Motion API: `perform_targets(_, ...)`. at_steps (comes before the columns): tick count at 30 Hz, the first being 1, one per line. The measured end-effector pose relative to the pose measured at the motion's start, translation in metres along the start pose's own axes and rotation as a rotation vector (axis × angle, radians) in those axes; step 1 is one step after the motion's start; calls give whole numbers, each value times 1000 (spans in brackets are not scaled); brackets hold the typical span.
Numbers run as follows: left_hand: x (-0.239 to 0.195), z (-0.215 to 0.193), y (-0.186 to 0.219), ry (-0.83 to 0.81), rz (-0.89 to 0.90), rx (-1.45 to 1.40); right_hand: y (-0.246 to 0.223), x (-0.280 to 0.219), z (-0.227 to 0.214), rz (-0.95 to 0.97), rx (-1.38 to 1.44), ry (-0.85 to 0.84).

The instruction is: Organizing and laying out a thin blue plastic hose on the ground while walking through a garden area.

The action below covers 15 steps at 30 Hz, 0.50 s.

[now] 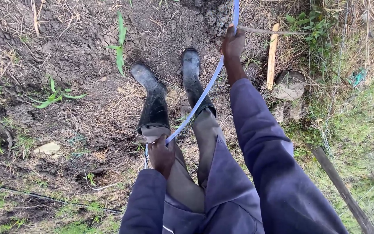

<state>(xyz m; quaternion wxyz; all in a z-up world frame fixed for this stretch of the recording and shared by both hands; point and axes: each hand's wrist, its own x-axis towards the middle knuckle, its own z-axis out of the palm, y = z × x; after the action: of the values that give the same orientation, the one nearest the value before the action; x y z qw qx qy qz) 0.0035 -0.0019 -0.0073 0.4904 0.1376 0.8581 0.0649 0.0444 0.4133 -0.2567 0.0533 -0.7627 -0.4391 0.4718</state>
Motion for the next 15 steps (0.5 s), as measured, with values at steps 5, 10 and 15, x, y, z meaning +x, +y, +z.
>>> perform_targets(5,2,-19,18,34,37,-46,-7,7,12,-96,88,10)
perform_targets(10,3,-29,27,53,66,-69,-1,27,24,-139,658,-52)
perform_targets(15,3,-33,29,94,93,-96,-7,17,24,-199,360,-3)
